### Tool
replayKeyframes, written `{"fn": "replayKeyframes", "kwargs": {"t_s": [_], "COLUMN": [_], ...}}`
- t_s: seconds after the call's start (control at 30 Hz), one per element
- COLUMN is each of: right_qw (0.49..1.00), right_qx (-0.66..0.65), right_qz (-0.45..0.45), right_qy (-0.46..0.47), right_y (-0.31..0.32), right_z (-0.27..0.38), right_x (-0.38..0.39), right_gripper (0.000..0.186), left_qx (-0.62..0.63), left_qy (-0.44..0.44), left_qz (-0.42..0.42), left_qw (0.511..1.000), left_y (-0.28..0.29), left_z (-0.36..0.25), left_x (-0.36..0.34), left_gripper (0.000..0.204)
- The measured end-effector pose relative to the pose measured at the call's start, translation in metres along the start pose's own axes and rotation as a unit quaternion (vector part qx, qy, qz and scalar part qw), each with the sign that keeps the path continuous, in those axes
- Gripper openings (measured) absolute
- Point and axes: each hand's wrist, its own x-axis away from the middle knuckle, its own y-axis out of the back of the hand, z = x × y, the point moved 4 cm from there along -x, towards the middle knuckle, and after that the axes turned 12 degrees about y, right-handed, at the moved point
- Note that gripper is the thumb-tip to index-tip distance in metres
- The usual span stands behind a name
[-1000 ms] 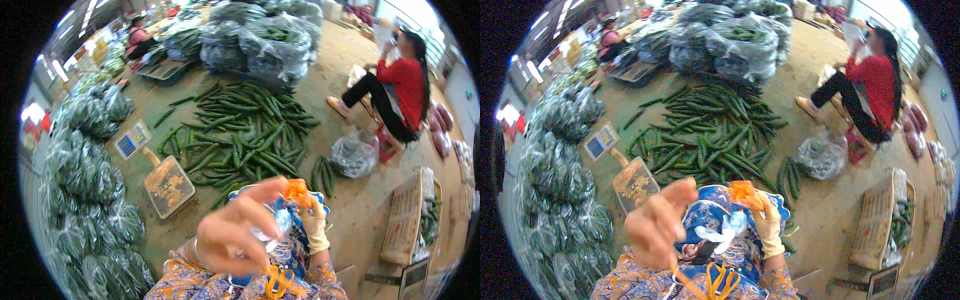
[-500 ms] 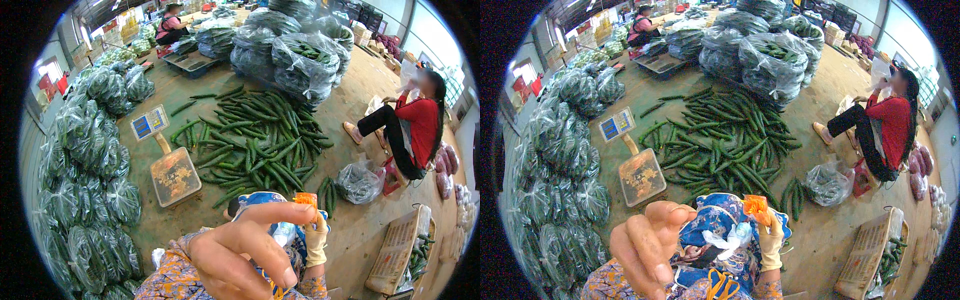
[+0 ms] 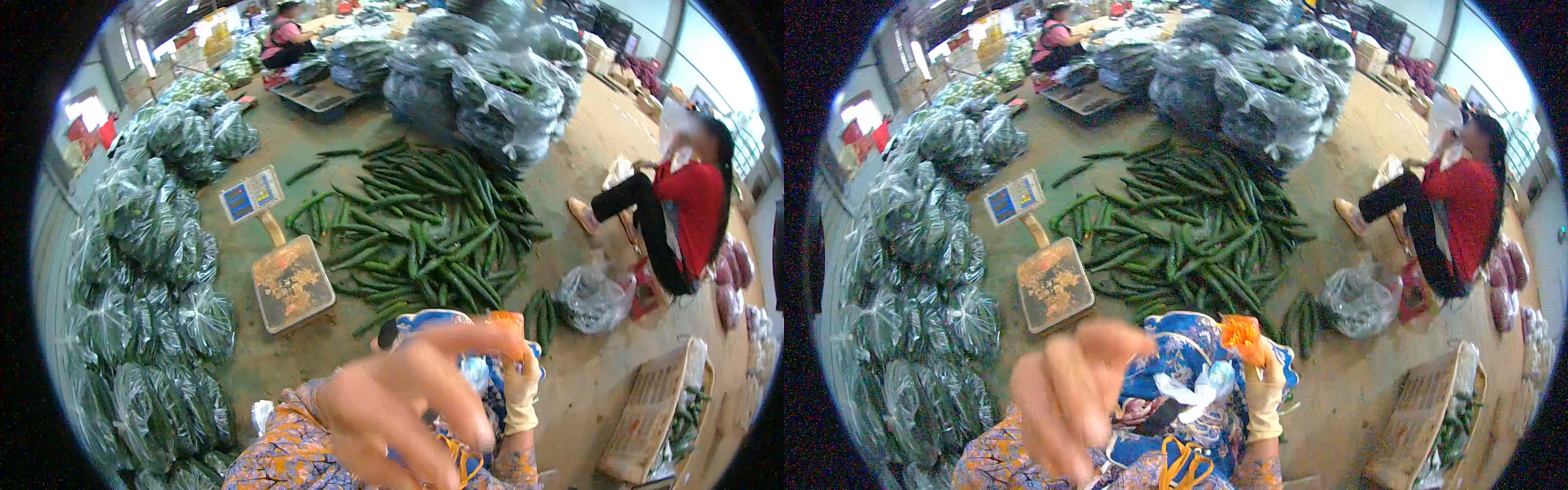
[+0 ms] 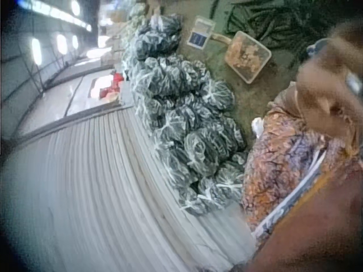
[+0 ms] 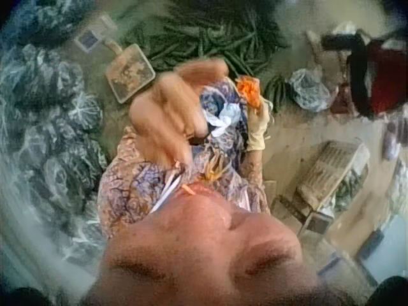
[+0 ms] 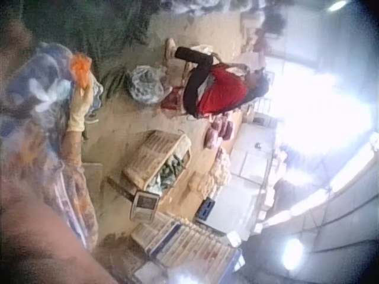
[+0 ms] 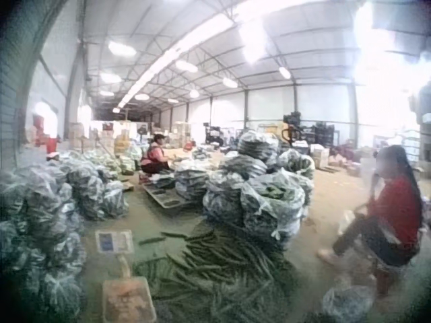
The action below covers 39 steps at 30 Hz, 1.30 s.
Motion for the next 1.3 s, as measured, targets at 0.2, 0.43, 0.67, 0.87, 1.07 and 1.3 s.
{"fn": "replayKeyframes", "kwargs": {"t_s": [0.2,0.43,0.67,0.87,1.07,1.3], "right_qw": [0.999,0.998,0.997,0.998,0.998,0.998], "right_qx": [0.022,0.017,0.019,0.010,0.016,0.015], "right_qz": [-0.008,0.001,-0.005,-0.001,-0.005,0.006], "right_qy": [0.035,0.057,0.077,0.068,0.069,0.052], "right_y": [0.003,0.004,0.002,0.002,0.003,0.004], "right_z": [0.016,0.013,0.017,0.010,0.005,0.009], "right_x": [-0.007,-0.008,-0.009,-0.006,-0.004,-0.005], "right_gripper": [0.037,0.039,0.037,0.040,0.036,0.043], "left_qx": [-0.480,-0.449,-0.501,-0.502,-0.446,-0.023], "left_qy": [0.270,0.365,0.319,0.325,0.325,0.327], "left_qz": [-0.109,-0.065,-0.035,-0.044,-0.131,-0.121], "left_qw": [0.828,0.813,0.804,0.800,0.823,0.937], "left_y": [0.055,0.049,0.047,0.047,0.053,0.019], "left_z": [0.066,0.107,0.117,0.120,0.092,0.056], "left_x": [0.047,0.073,0.068,0.069,0.055,0.046], "left_gripper": [0.022,0.025,0.010,0.008,0.007,0.008]}}
